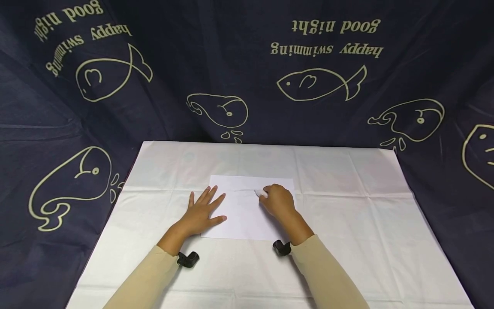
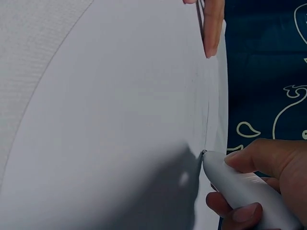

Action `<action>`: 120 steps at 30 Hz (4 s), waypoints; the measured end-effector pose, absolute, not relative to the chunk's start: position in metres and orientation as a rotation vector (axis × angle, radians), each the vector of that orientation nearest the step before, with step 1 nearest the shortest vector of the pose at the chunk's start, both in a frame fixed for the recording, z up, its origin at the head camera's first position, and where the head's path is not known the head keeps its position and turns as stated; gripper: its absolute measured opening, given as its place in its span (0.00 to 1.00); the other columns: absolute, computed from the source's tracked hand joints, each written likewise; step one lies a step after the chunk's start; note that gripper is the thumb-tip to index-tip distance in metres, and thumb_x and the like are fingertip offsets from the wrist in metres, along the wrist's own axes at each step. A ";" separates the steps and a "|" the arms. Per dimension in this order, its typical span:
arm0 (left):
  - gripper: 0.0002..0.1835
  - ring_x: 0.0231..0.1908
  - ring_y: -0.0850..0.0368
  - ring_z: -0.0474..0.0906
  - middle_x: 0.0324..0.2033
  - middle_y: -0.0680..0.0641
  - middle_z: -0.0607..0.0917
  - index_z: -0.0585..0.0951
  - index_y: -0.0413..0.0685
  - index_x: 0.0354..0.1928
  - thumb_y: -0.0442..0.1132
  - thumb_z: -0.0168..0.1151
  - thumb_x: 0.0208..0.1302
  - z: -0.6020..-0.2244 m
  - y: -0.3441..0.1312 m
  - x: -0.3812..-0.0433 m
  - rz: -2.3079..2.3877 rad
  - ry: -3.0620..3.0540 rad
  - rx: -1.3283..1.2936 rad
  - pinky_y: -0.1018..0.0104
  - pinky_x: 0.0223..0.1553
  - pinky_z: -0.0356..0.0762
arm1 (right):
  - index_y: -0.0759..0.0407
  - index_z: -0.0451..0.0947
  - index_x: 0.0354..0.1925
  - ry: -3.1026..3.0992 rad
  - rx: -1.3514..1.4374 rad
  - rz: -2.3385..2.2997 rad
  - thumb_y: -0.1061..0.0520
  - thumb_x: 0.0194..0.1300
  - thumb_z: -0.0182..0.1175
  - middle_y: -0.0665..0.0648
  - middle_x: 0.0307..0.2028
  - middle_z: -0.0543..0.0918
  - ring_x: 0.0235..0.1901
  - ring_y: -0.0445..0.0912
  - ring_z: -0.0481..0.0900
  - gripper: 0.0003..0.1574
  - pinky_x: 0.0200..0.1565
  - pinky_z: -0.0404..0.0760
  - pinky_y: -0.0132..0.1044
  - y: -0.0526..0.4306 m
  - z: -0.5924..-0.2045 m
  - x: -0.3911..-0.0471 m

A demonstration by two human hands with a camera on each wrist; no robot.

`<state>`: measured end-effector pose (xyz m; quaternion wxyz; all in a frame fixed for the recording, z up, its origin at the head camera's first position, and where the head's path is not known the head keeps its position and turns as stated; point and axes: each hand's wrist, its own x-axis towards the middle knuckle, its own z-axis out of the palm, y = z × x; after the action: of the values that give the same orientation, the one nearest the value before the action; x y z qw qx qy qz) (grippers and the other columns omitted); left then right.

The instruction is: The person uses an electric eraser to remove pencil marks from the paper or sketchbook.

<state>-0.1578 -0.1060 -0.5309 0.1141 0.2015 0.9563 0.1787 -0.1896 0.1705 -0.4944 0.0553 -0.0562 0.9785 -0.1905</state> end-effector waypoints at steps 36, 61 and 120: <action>0.41 0.82 0.43 0.37 0.82 0.45 0.46 0.57 0.60 0.80 0.65 0.54 0.71 -0.533 -0.106 -0.158 0.538 2.811 0.605 0.25 0.72 0.27 | 0.61 0.86 0.53 2.981 -0.175 -0.618 0.52 0.66 0.64 0.65 0.46 0.88 0.45 0.60 0.85 0.21 0.45 0.82 0.54 0.164 -0.497 -0.190; 0.41 0.82 0.44 0.36 0.82 0.45 0.45 0.57 0.60 0.80 0.66 0.54 0.70 -0.534 -0.106 -0.158 0.526 2.804 0.600 0.25 0.73 0.27 | 0.62 0.85 0.54 2.967 -0.176 -0.579 0.51 0.67 0.64 0.66 0.49 0.87 0.51 0.63 0.84 0.22 0.50 0.82 0.56 0.167 -0.493 -0.190; 0.41 0.82 0.44 0.37 0.82 0.46 0.46 0.58 0.60 0.80 0.65 0.55 0.71 -0.532 -0.106 -0.157 0.544 2.808 0.595 0.26 0.73 0.27 | 0.63 0.86 0.53 3.017 -0.209 -0.574 0.52 0.65 0.65 0.66 0.47 0.88 0.47 0.61 0.86 0.22 0.46 0.84 0.54 0.157 -0.496 -0.191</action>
<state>-0.1571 -0.1057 -0.5316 0.1101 0.2023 0.9553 0.1850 -0.1907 0.1574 -0.4964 0.0318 -0.0678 0.9796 -0.1866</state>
